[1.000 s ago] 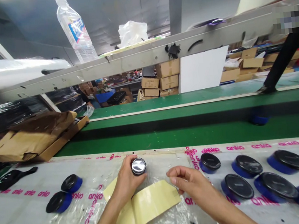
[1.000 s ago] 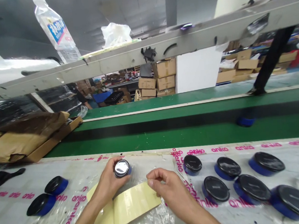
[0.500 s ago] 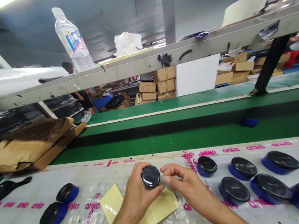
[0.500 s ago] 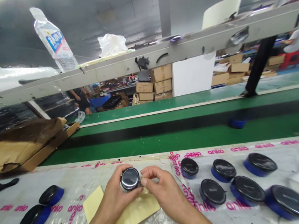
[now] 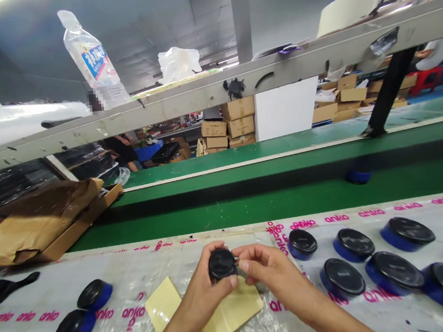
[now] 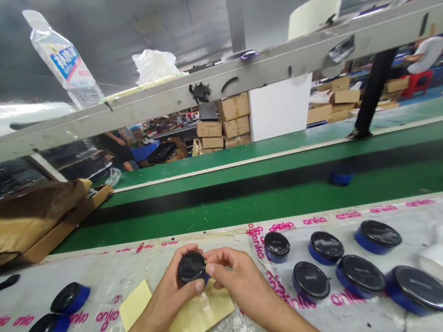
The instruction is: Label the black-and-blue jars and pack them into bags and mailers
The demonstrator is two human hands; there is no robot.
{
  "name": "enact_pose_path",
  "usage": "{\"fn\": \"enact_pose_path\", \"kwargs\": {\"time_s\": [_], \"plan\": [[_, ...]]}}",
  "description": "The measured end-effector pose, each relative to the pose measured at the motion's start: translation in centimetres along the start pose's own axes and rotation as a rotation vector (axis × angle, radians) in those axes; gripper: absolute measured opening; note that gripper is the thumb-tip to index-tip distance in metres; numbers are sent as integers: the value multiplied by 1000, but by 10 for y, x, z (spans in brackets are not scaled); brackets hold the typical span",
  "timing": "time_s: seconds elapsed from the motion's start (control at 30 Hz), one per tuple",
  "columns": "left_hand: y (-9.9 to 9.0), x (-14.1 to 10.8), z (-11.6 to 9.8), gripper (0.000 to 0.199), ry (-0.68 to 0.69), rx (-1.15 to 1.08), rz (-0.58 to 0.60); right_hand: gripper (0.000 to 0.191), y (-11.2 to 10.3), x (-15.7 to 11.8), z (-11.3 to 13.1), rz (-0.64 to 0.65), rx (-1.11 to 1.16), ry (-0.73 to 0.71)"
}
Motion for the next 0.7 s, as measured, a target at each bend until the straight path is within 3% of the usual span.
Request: {"fn": "enact_pose_path", "kwargs": {"time_s": [0.1, 0.33, 0.5, 0.7], "plan": [[1, 0, 0, 70, 7, 8, 0, 31, -1, 1, 0, 2, 24, 19], [9, 6, 0, 58, 13, 73, -220, 28, -6, 1, -5, -36, 6, 19], [8, 2, -4, 63, 117, 139, -139, 27, -9, -2, -4, -77, -83, -56], [5, -1, 0, 54, 70, 65, -53, 26, -12, -5, 6, -50, -138, -71]]}}
Point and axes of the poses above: each hand's wrist, its own x-axis towards the middle knuckle, its own y-axis out of the palm, z = x × y, the point moved 2 cm from there along x, towards the middle knuckle, and after that the axes turned 14 degrees about -x, right-handed, at the moved point
